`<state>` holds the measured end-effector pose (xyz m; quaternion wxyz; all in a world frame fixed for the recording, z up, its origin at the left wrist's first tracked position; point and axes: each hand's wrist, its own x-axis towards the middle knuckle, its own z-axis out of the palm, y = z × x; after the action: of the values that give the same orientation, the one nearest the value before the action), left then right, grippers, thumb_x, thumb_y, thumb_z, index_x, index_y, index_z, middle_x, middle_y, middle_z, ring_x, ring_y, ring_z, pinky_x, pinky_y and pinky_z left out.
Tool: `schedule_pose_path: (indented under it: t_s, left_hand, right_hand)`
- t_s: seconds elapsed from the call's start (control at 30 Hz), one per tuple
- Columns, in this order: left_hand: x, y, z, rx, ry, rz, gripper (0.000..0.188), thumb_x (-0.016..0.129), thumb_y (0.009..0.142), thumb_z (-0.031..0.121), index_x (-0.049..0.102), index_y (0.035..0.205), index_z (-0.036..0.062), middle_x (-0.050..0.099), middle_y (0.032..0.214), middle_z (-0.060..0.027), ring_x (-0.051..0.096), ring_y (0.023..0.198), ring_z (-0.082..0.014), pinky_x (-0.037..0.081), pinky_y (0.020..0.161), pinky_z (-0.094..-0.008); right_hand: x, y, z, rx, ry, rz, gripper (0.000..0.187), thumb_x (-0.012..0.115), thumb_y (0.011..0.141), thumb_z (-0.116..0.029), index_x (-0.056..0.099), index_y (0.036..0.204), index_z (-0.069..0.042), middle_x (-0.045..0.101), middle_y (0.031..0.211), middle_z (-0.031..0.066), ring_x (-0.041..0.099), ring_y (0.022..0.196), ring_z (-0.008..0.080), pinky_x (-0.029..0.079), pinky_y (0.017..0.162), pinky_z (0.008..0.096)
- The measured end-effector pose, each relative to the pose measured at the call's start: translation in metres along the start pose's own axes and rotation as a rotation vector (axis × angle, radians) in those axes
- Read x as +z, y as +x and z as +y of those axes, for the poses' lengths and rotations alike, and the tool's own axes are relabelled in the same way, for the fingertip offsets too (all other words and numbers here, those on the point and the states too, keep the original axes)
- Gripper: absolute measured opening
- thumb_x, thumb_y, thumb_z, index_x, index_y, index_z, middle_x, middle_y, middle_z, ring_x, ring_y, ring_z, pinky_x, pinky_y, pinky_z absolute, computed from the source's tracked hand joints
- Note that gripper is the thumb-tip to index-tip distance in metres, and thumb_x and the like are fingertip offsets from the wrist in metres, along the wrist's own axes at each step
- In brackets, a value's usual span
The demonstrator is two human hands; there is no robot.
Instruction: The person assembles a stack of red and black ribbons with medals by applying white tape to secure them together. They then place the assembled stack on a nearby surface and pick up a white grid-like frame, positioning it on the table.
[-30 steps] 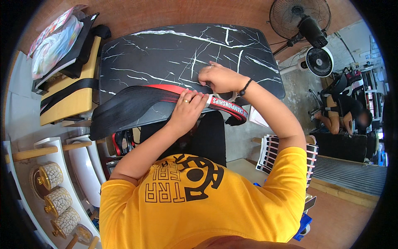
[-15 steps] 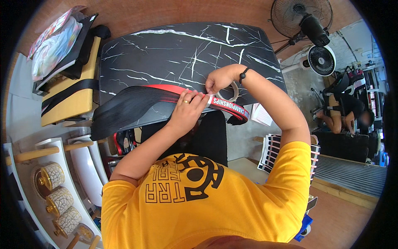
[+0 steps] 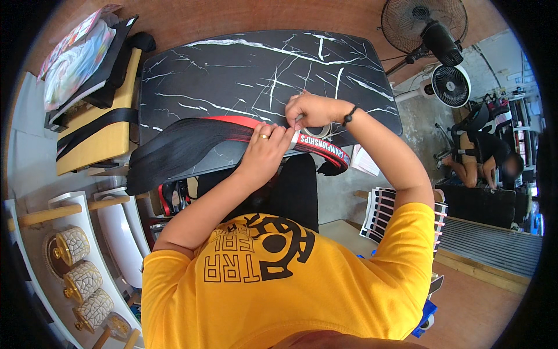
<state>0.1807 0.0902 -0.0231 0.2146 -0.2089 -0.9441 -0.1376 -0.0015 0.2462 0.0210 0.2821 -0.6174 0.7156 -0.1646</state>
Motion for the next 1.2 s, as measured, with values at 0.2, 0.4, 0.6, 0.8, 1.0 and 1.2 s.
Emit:
schedule_pose_path:
  t_s: [0.2, 0.4, 0.6, 0.8, 1.0, 1.2]
  left_hand:
    - [-0.003, 0.002, 0.004, -0.042, 0.033, -0.051, 0.047, 0.059, 0.087, 0.013, 0.054, 0.132, 0.0046, 0.056, 0.109, -0.0113, 0.053, 0.103, -0.0292, 0.04, 0.104, -0.0458]
    - [-0.003, 0.002, 0.005, -0.046, 0.058, -0.049, 0.044, 0.058, 0.087, 0.012, 0.055, 0.13, 0.0051, 0.056, 0.11, -0.011, 0.054, 0.104, -0.0289, 0.04, 0.104, -0.0458]
    - [0.0, 0.001, 0.001, -0.028, -0.047, -0.005, 0.049, 0.068, 0.083, 0.013, 0.055, 0.13, 0.0047, 0.056, 0.106, -0.0117, 0.055, 0.101, -0.0301, 0.042, 0.102, -0.0458]
    - [-0.003, 0.002, 0.002, -0.088, -0.108, 0.037, 0.059, 0.072, 0.081, 0.015, 0.05, 0.135, 0.0055, 0.054, 0.1, -0.0128, 0.054, 0.096, -0.0313, 0.044, 0.096, -0.0448]
    - [-0.007, 0.006, 0.003, -0.099, -0.166, 0.024, 0.063, 0.072, 0.08, 0.012, 0.047, 0.137, 0.0062, 0.052, 0.097, -0.013, 0.053, 0.094, -0.032, 0.044, 0.093, -0.0439]
    - [-0.006, 0.003, 0.004, -0.094, -0.159, 0.032, 0.061, 0.072, 0.08, 0.011, 0.049, 0.136, 0.0077, 0.052, 0.099, -0.0128, 0.053, 0.097, -0.0322, 0.043, 0.095, -0.0451]
  right_hand:
    - [0.027, -0.015, -0.009, 0.107, -0.023, 0.209, 0.013, 0.069, 0.079, -0.004, 0.065, 0.085, -0.014, 0.063, 0.099, -0.0037, 0.054, 0.115, 0.0227, 0.021, 0.107, 0.0698]
    - [0.01, -0.034, -0.018, -0.018, 0.027, 0.625, 0.008, 0.069, 0.078, -0.006, 0.062, 0.08, -0.002, 0.063, 0.087, 0.0091, 0.061, 0.093, 0.0291, 0.046, 0.086, 0.0427]
    - [-0.019, -0.061, -0.015, 0.163, -0.231, 0.74, 0.005, 0.071, 0.08, -0.01, 0.067, 0.081, -0.008, 0.065, 0.089, 0.0067, 0.063, 0.085, 0.0276, 0.049, 0.082, 0.0396]
    - [0.001, -0.079, 0.0, 0.197, -0.672, 0.885, 0.012, 0.067, 0.075, -0.006, 0.071, 0.086, -0.009, 0.065, 0.091, 0.0071, 0.064, 0.085, 0.0265, 0.05, 0.078, 0.0379]
    - [0.051, -0.078, 0.023, 0.207, -0.617, 0.875, 0.022, 0.066, 0.073, -0.002, 0.073, 0.093, -0.009, 0.067, 0.097, 0.0073, 0.065, 0.094, 0.0272, 0.052, 0.085, 0.0385]
    - [0.069, -0.069, 0.032, 0.348, -0.148, 1.117, 0.017, 0.07, 0.083, -0.003, 0.077, 0.096, -0.01, 0.074, 0.093, 0.0092, 0.07, 0.082, 0.028, 0.055, 0.079, 0.0351]
